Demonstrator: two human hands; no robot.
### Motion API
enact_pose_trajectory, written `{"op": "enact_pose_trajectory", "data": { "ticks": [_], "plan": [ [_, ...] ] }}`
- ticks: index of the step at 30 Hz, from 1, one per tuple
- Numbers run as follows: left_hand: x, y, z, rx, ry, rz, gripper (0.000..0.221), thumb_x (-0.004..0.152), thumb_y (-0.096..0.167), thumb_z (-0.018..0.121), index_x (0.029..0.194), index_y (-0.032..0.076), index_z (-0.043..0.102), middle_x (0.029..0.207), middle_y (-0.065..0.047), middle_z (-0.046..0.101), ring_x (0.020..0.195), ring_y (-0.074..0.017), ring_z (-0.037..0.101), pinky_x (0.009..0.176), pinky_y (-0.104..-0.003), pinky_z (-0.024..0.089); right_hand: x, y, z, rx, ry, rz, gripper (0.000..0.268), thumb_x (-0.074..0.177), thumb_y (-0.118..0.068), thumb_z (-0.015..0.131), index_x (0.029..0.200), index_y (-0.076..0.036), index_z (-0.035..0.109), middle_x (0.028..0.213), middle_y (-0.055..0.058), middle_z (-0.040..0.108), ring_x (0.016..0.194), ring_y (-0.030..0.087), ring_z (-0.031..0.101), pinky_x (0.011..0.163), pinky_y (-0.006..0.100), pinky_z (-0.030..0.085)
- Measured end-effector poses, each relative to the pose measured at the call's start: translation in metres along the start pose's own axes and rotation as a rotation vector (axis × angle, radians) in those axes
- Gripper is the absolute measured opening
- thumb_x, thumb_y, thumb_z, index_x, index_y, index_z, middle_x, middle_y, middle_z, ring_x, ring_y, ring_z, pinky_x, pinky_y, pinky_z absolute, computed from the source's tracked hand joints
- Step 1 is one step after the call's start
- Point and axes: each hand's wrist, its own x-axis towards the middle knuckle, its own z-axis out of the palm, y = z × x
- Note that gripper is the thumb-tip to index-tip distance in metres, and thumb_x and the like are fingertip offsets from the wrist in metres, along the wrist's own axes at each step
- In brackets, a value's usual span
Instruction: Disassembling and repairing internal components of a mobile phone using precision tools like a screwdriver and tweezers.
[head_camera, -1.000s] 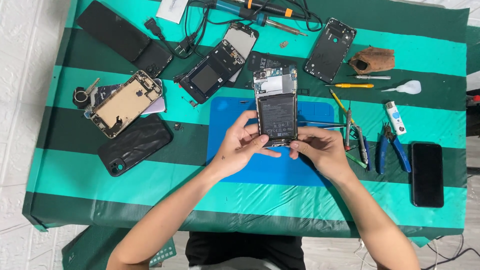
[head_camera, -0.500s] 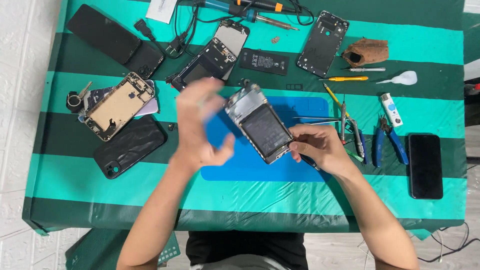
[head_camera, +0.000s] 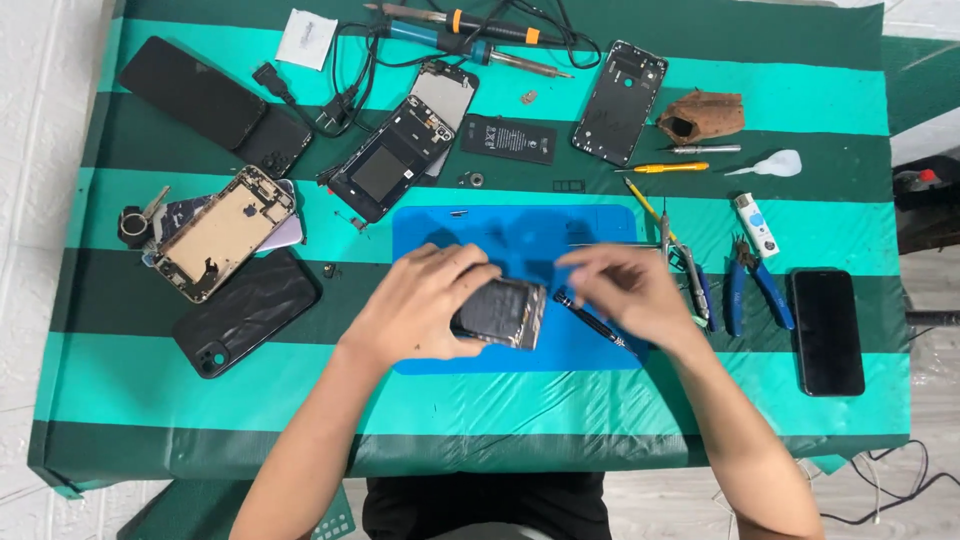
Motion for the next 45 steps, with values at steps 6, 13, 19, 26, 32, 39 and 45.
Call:
{"op": "enact_pose_trajectory", "data": {
  "ticks": [6,13,19,26,32,39,45],
  "plan": [
    [-0.003,-0.008,0.009,0.113,-0.029,-0.147,0.068,0.066,0.057,0.082,0.115,0.01,0.074,0.105,-0.002,0.058,0.1,-0.0229,0.064,0.079,-0.041,0.058,0.006,0.016,-0.045,-0.988,0.376,-0.228,0.003,0.099,-0.008,0.083,0.097,-0.01,0.083,0.072,0.002,0.071,0.061,0.019,0.063,0.057,0.028,0.05],
    [0.001,-0.004,0.007,0.079,-0.047,-0.191,0.073,0.068,0.057,0.083,0.121,0.008,0.071,0.106,-0.003,0.056,0.106,-0.0243,0.057,0.088,-0.046,0.055,0.008,-0.003,-0.042,-1.071,0.174,-0.305,0.009,0.094,-0.023,0.08,0.086,-0.018,0.081,0.088,-0.002,0.075,0.088,0.022,0.066,0.076,0.03,0.057],
    [0.004,0.001,0.008,0.055,-0.061,-0.217,0.074,0.069,0.056,0.083,0.122,0.006,0.07,0.108,-0.003,0.055,0.108,-0.0235,0.055,0.089,-0.044,0.052,0.009,-0.033,-0.026,-0.801,-0.141,-0.215,0.021,0.081,-0.018,0.082,0.065,-0.007,0.075,0.058,0.013,0.069,0.058,0.034,0.067,0.083,0.044,0.062],
    [0.005,0.003,0.014,0.042,-0.055,-0.208,0.073,0.073,0.055,0.083,0.125,0.006,0.068,0.11,-0.004,0.052,0.11,-0.0243,0.052,0.092,-0.043,0.048,0.005,-0.034,-0.014,-0.725,-0.266,-0.113,0.005,0.073,-0.015,0.084,0.077,-0.013,0.08,0.059,0.005,0.073,0.047,0.024,0.063,0.057,0.038,0.058],
    [0.007,0.006,0.015,0.039,-0.054,-0.203,0.073,0.073,0.051,0.082,0.127,0.005,0.066,0.11,-0.006,0.051,0.108,-0.025,0.05,0.092,-0.043,0.045,0.0,0.016,-0.048,-0.228,0.138,-0.223,0.004,0.089,-0.004,0.067,0.09,-0.004,0.063,0.073,0.017,0.069,0.053,0.026,0.066,0.053,0.037,0.057],
    [0.008,0.003,0.019,0.013,-0.065,-0.139,0.071,0.075,0.049,0.08,0.13,0.006,0.065,0.111,-0.007,0.054,0.111,-0.0256,0.049,0.097,-0.042,0.04,0.023,0.027,-0.03,0.022,0.43,-0.21,0.014,0.119,-0.011,0.032,0.131,-0.007,0.025,0.111,0.032,0.068,0.091,0.041,0.075,0.083,0.054,0.067],
    [0.008,0.001,0.017,-0.018,-0.062,-0.146,0.07,0.077,0.051,0.08,0.13,0.007,0.066,0.111,-0.006,0.054,0.11,-0.0247,0.048,0.097,-0.041,0.039,0.025,0.012,-0.004,-0.187,0.36,-0.248,0.027,0.111,0.008,0.047,0.132,0.001,0.031,0.114,0.031,0.067,0.101,0.043,0.074,0.087,0.054,0.065]
  ]
}}
